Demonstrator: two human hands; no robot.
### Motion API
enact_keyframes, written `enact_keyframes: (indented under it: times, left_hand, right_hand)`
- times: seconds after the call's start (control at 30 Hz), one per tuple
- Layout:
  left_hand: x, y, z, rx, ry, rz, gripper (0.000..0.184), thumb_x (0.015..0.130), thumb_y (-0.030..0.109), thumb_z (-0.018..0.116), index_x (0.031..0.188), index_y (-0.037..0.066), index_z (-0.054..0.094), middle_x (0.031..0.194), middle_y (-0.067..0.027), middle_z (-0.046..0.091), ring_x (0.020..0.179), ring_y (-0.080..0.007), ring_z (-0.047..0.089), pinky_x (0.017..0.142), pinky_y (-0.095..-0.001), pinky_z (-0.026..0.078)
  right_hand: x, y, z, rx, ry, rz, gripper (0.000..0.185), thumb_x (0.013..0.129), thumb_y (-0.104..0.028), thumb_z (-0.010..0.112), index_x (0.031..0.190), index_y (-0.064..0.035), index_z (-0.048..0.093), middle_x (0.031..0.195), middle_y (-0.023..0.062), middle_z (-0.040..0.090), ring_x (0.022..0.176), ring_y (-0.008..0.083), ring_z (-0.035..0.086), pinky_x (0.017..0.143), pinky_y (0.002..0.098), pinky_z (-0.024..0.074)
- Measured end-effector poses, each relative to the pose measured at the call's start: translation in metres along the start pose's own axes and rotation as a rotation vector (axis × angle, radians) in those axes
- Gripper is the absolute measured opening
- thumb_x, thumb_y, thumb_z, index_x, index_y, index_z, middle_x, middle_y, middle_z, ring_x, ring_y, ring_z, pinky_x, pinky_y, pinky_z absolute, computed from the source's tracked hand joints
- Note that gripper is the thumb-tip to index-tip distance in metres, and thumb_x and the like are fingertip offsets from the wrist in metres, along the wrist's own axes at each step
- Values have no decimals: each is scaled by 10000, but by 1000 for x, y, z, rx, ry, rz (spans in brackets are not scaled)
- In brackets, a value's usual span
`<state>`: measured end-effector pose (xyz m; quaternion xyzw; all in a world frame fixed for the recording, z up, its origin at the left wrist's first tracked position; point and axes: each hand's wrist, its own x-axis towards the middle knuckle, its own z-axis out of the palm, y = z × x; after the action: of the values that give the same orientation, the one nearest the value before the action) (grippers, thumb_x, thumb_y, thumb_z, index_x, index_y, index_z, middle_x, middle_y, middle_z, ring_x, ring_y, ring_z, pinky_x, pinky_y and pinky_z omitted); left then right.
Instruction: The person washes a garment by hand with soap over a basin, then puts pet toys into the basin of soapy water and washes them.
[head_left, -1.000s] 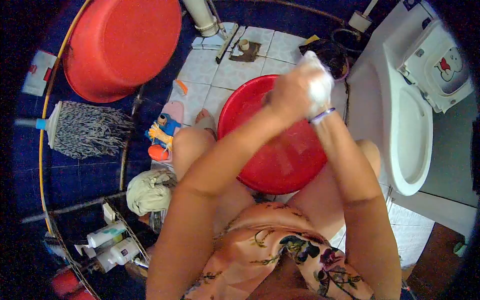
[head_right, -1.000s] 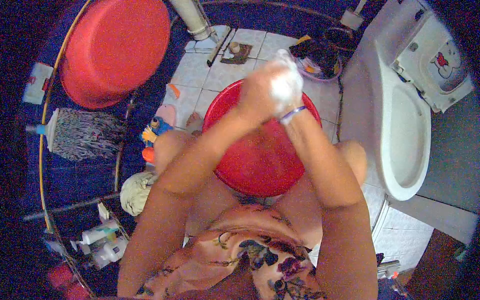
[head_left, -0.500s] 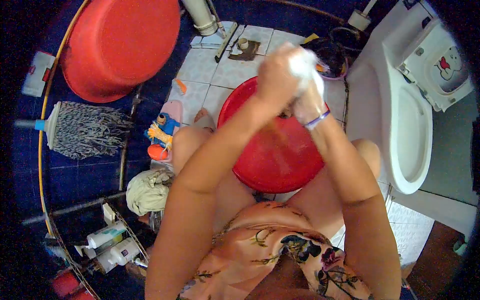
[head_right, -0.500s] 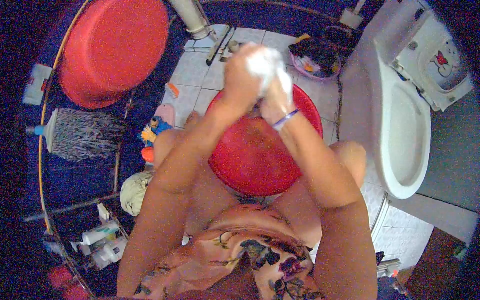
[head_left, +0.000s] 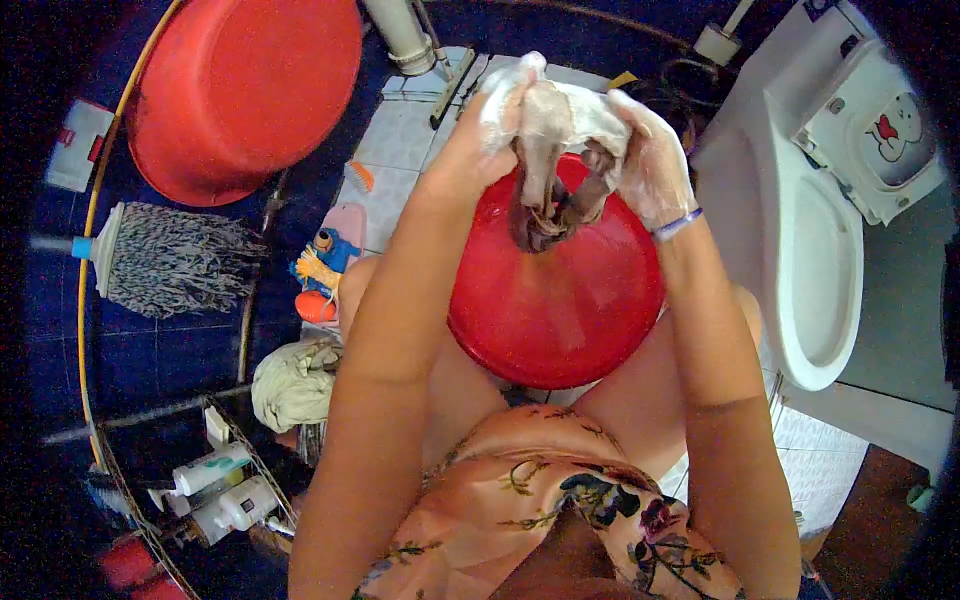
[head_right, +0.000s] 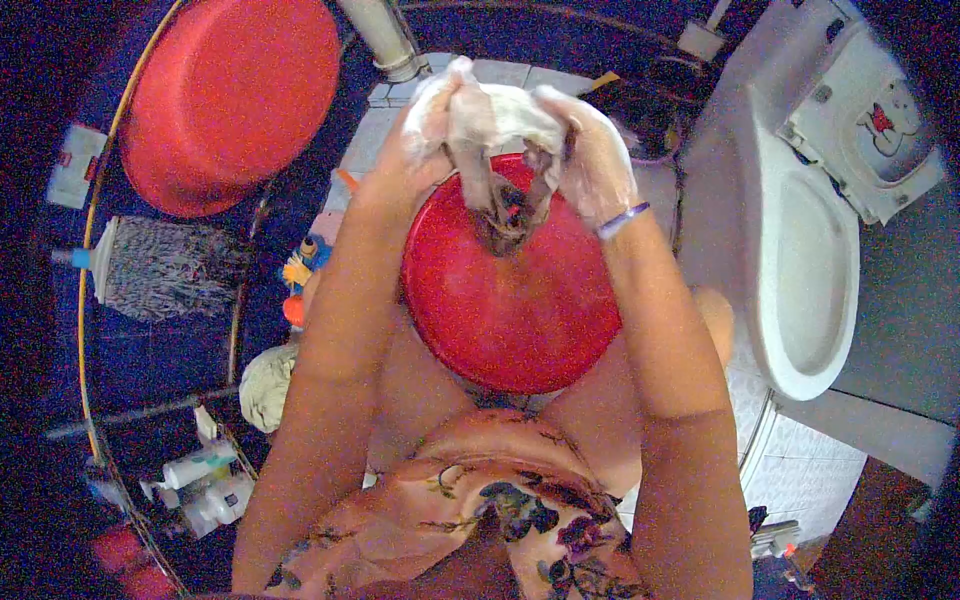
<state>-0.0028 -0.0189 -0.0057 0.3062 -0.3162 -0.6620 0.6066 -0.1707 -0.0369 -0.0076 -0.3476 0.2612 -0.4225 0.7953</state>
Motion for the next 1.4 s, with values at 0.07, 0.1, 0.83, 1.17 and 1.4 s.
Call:
enact_keyframes:
  times: [0.07, 0.1, 0.83, 1.17, 1.4]
  left_hand:
    - [-1, 3, 0, -47, -27, -37, 270, 872, 306, 496, 914, 42, 533, 841, -63, 555, 763, -161, 547, 703, -296, 453]
    - [0, 2, -2, -55, -48, -68, 274, 874, 305, 489, 926, 40, 537, 853, -64, 558, 771, -160, 547, 709, -294, 451]
    - [-22, -25, 28, 792, 66, 719, 193, 826, 197, 489, 836, 16, 554, 756, -72, 566, 725, -147, 530, 677, -284, 431]
    - [-20, -58, 36, 1173, 62, 1008, 70, 682, 129, 614, 705, 66, 592, 665, -123, 593, 601, -260, 594, 549, -338, 463]
    - [-7, -44, 32, 863, 253, 603, 68, 696, 75, 586, 737, 21, 583, 711, -98, 612, 652, -199, 599, 600, -320, 477]
  right_hand:
    - [-7, -9, 11, -38, -36, -56, 188, 827, -180, 512, 910, -17, 557, 802, 71, 604, 621, 135, 586, 497, 223, 492]
    - [-7, -10, 9, -51, -53, -69, 179, 817, -158, 517, 916, -14, 557, 818, 74, 604, 650, 141, 589, 526, 236, 501]
    - [19, -11, -20, 266, 128, -223, 182, 884, -221, 454, 876, -75, 563, 821, 54, 591, 765, 170, 577, 679, 322, 480]
    - [21, 47, -1, 644, -427, 5, 270, 876, -300, 453, 657, -143, 476, 574, -15, 484, 501, 106, 495, 454, 275, 427]
    - [-14, 50, 41, 209, 221, -183, 273, 907, -289, 411, 1040, -73, 514, 952, 20, 552, 816, 115, 524, 686, 272, 445]
